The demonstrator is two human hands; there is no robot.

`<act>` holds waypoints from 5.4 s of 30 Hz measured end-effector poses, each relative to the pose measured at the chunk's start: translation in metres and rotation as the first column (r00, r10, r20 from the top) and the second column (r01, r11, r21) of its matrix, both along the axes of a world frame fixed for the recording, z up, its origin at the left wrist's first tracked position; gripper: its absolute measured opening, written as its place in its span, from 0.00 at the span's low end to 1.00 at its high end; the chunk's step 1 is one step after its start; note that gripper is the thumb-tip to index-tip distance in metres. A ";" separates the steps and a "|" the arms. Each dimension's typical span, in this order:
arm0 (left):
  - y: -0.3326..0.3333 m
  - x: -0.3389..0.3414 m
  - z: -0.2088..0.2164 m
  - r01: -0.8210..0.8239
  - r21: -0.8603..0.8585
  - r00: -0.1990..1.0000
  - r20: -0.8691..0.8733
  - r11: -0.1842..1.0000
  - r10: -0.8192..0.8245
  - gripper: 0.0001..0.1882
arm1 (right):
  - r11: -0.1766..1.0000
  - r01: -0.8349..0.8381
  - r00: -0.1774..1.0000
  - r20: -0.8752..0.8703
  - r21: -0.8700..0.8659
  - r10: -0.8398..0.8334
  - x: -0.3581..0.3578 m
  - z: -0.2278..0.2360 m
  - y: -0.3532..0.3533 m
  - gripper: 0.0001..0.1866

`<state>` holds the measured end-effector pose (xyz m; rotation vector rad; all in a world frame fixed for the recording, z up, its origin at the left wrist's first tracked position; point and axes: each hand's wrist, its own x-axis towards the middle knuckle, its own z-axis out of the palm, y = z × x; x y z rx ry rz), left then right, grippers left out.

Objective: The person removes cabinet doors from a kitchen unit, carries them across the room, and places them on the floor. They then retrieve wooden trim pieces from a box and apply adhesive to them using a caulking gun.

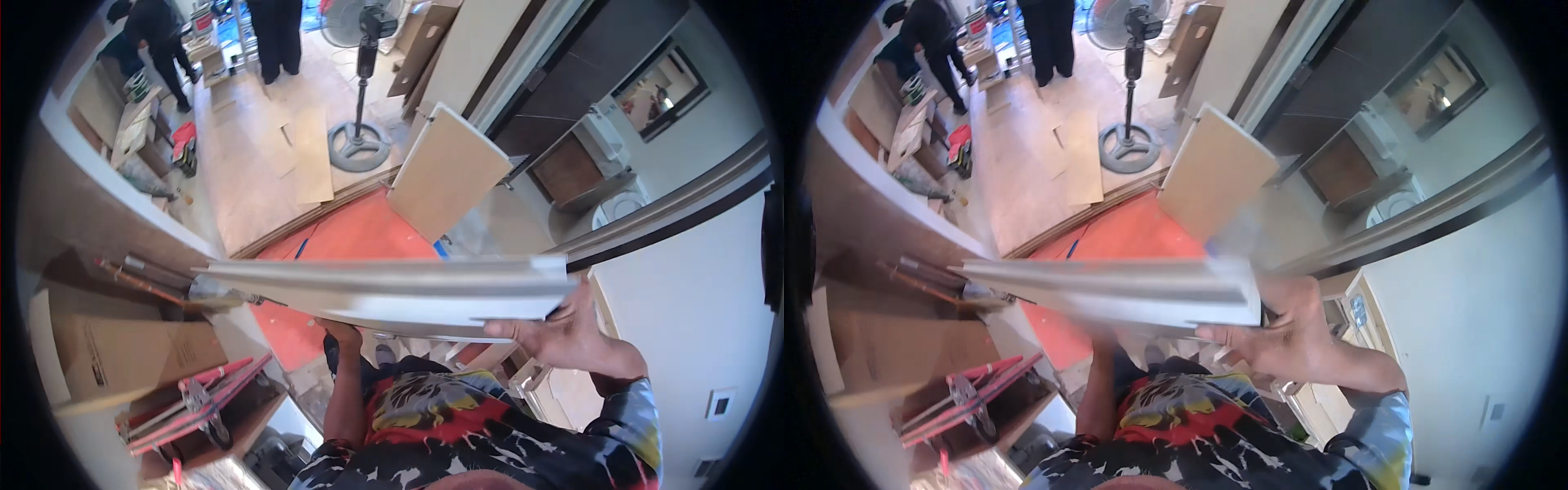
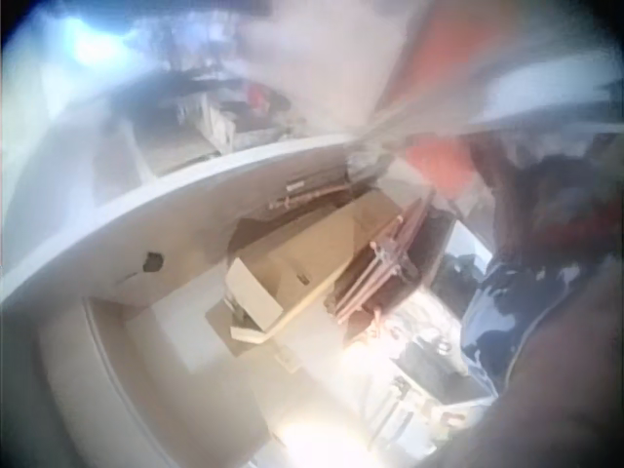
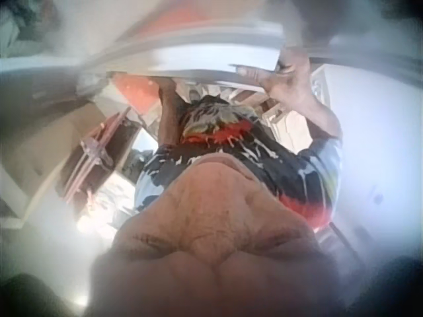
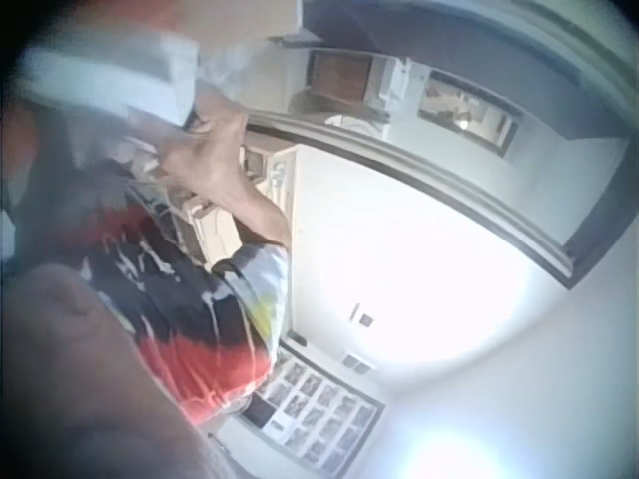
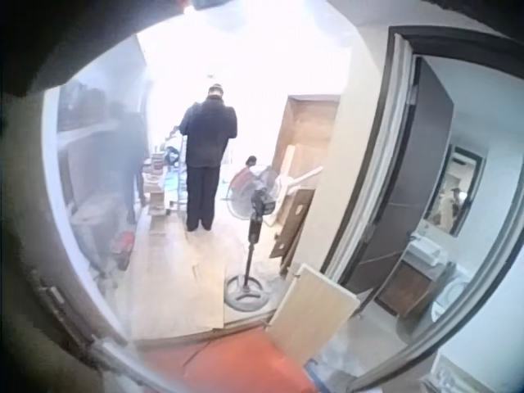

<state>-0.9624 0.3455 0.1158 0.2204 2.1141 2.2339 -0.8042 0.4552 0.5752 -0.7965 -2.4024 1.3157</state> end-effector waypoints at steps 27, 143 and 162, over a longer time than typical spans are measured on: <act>0.209 -0.296 -0.039 0.617 -0.697 0.761 0.412 0.366 -0.501 0.40 | 0.684 0.730 0.613 0.446 -0.003 -0.652 -0.083 -0.440 0.192 0.33; 0.610 0.027 0.017 0.498 -0.447 -0.025 0.849 -0.743 -0.527 0.20 | -0.651 0.605 -0.789 0.240 0.459 -0.565 0.488 -0.391 0.285 0.26; 0.610 0.058 -0.019 0.584 -0.416 -0.074 0.828 -0.697 -0.556 0.17 | -0.855 0.465 -0.883 0.196 0.231 -0.428 0.482 -0.356 0.291 0.29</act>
